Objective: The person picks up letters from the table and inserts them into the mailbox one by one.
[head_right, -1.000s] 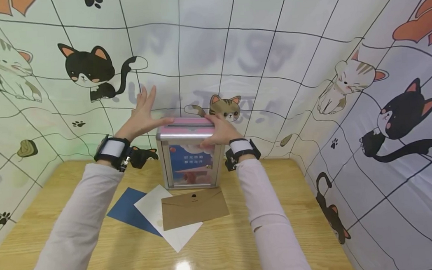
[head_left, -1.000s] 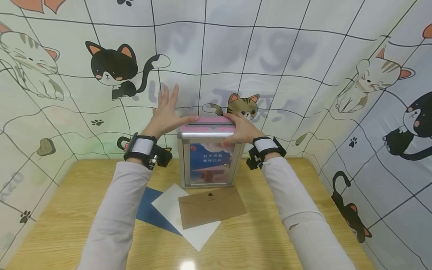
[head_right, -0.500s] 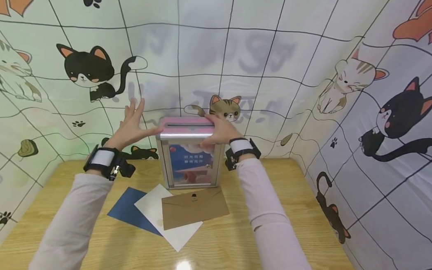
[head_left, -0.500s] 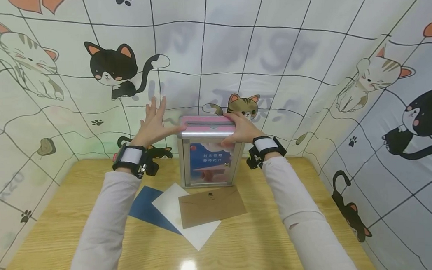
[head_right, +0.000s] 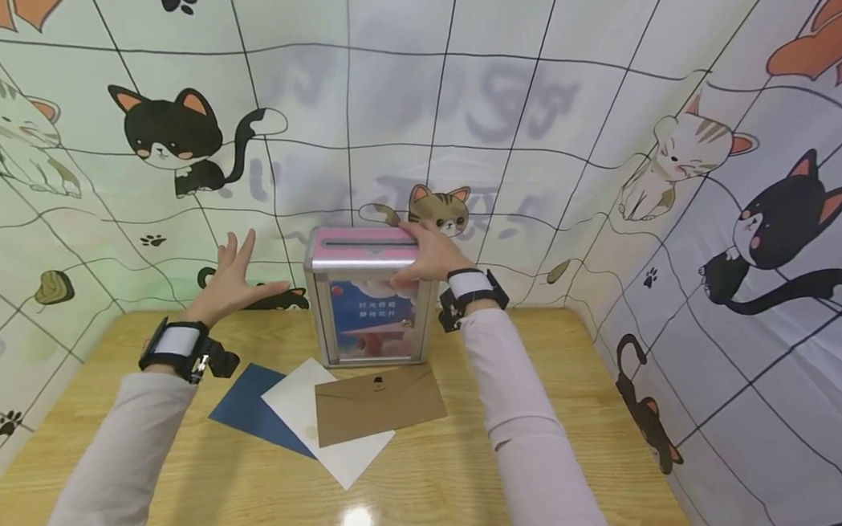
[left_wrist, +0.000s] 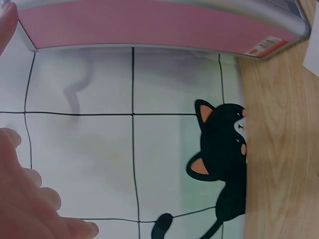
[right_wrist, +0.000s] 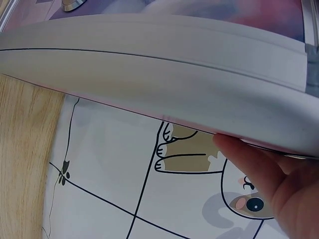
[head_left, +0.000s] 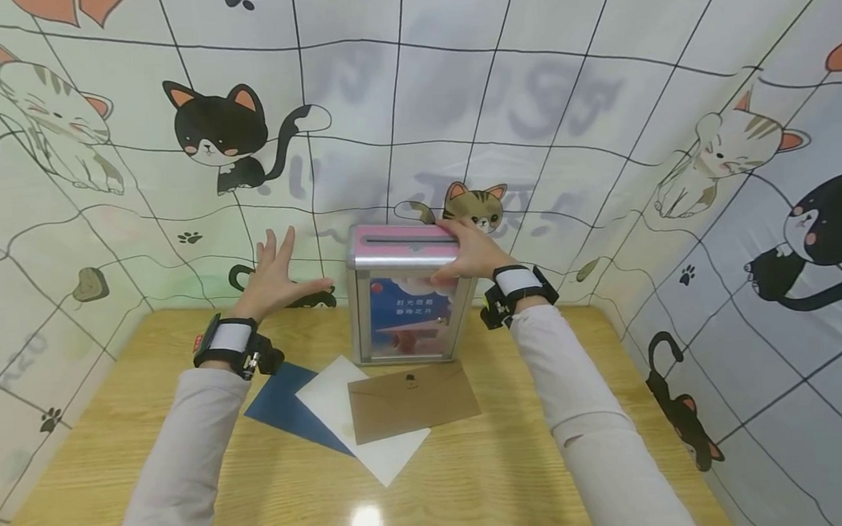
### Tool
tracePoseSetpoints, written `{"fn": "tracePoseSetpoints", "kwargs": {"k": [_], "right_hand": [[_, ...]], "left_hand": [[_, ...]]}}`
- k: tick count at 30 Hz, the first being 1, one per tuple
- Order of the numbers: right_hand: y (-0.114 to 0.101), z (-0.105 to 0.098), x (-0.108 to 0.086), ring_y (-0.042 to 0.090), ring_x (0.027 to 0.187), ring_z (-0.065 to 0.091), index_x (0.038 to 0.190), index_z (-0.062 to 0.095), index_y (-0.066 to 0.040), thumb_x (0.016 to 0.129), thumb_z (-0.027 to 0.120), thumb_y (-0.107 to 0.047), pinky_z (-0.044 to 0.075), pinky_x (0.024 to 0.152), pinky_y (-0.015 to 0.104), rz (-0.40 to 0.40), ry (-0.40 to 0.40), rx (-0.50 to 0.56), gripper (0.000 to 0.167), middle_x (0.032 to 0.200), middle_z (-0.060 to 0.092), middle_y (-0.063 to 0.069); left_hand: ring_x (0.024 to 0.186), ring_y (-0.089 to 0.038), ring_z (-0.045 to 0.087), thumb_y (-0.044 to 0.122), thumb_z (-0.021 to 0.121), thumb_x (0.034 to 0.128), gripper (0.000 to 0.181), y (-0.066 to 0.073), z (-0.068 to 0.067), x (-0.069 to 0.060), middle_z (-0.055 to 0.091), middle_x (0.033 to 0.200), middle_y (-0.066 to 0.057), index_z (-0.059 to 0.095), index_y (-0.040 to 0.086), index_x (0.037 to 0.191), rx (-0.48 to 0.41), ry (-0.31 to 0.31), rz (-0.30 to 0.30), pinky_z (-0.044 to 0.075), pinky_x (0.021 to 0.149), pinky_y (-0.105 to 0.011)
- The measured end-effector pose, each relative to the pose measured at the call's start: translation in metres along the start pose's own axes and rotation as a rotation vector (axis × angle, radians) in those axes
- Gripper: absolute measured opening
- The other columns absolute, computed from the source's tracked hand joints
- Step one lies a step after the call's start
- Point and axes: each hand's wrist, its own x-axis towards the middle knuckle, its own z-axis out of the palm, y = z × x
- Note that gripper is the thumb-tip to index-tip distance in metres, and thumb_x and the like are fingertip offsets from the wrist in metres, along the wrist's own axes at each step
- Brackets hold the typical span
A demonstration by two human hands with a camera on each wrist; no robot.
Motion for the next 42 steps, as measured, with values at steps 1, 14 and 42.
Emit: {"fn": "tracePoseSetpoints", "kwargs": {"k": [1, 14, 42], "right_hand": [[0.000, 0.000, 0.000, 0.027, 0.107, 0.042, 0.144, 0.026, -0.018, 0.056, 0.080, -0.041, 0.041, 0.088, 0.044, -0.001, 0.002, -0.004, 0.106, 0.133, 0.032, 0.011], [0.000, 0.001, 0.001, 0.028, 0.108, 0.042, 0.143, 0.028, -0.019, 0.056, 0.081, -0.040, 0.041, 0.089, 0.045, 0.010, 0.004, -0.006, 0.104, 0.138, 0.029, 0.012], [-0.002, 0.000, 0.000, 0.026, 0.106, 0.042, 0.143, 0.028, -0.019, 0.056, 0.081, -0.039, 0.041, 0.088, 0.043, 0.009, 0.008, -0.002, 0.104, 0.130, 0.034, 0.011]], "left_hand": [[0.132, -0.041, -0.018, 0.065, 0.058, 0.0717, 0.109, -0.003, 0.001, -0.001, -0.023, 0.147, -0.015, -0.010, 0.023, 0.145, -0.007, 0.000, 0.000, 0.010, 0.094, -0.074], [0.130, -0.048, -0.017, 0.061, 0.060, 0.0736, 0.109, -0.037, 0.026, -0.022, -0.021, 0.146, -0.021, -0.011, 0.020, 0.145, -0.021, -0.032, -0.033, 0.015, 0.091, -0.074], [0.127, -0.056, -0.009, 0.047, 0.066, 0.0756, 0.104, -0.071, 0.082, -0.045, -0.009, 0.144, -0.034, 0.002, 0.005, 0.146, -0.026, -0.119, -0.017, 0.018, 0.088, -0.075]]}}
